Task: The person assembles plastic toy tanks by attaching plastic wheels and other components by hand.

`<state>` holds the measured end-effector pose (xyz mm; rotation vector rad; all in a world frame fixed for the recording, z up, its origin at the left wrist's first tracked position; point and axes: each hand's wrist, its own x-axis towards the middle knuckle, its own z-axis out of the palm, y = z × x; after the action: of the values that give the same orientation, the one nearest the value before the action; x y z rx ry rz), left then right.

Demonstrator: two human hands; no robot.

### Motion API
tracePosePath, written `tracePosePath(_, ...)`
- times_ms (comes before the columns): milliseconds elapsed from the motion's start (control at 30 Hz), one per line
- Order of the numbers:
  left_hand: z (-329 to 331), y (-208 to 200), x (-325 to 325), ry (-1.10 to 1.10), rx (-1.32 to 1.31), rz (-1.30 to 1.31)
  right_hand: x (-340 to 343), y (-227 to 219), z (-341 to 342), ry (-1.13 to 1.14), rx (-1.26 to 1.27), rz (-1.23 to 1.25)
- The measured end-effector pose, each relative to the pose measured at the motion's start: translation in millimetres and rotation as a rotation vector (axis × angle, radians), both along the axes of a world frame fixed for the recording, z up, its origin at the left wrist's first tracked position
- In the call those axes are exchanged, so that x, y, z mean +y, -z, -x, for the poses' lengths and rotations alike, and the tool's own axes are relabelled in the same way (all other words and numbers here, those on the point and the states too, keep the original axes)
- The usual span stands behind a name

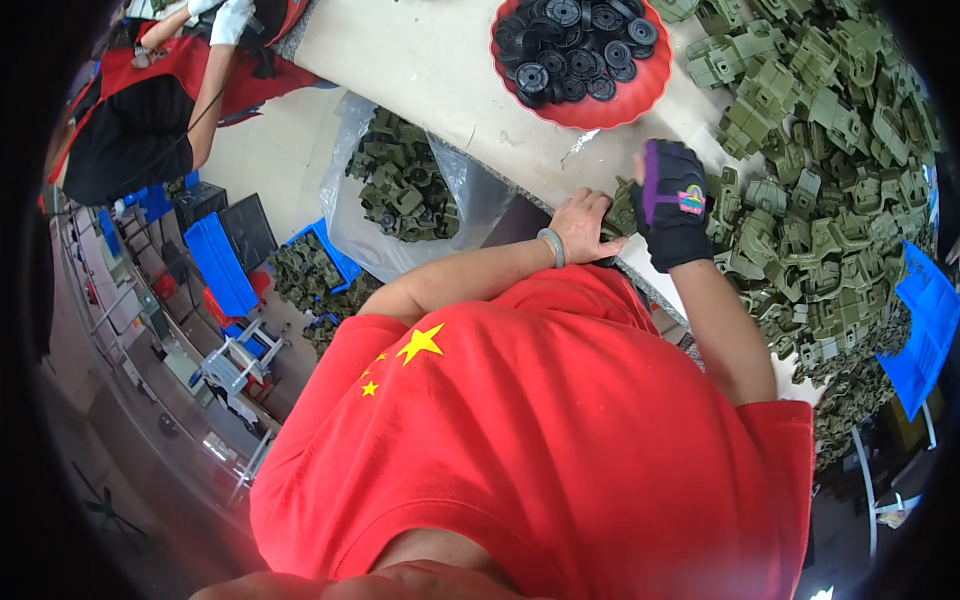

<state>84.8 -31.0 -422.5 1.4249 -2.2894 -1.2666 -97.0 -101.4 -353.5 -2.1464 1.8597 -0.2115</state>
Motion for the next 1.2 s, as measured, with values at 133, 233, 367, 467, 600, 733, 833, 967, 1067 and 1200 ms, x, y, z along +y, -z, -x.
tracePosePath(133, 0, -2, 0, -0.019, 0.022, 0.002, 5, 8, 3, 0.243, -0.054, 0.037)
tracePosePath(233, -7, -6, -4, -0.049, 0.06, -0.011, 10, 6, -1, 0.092, -0.161, 0.127)
tracePosePath(367, -78, -46, -3, -0.038, 0.15, 0.124, 27, -45, -40, 0.263, -0.556, 0.071)
tracePosePath(467, -156, -77, 14, -0.226, 0.113, 0.228, 41, -51, -52, 0.041, -0.541, 0.142)
tracePosePath(600, -235, -48, 38, -0.848, -0.113, 0.127, 65, -40, -49, -0.009, -0.522, 0.007)
tracePosePath(733, -294, 24, 29, -1.057, -0.345, 0.124, 89, -32, -32, 0.07, -0.583, -0.061)
tracePosePath(833, -318, 62, 9, -0.945, -0.062, -0.027, 104, -30, -9, 0.121, -0.6, 0.043)
tracePosePath(967, -370, 141, 37, -0.777, -0.344, -0.231, 104, -52, 1, 0.048, -0.44, 0.021)
tracePosePath(1067, -331, 157, 35, -0.612, -0.273, -0.253, 110, -55, 35, 0.08, -0.273, -0.003)
tracePosePath(1200, -328, 168, 59, -0.556, -0.229, -0.356, 100, -70, 67, 0.06, 0.039, 0.02)
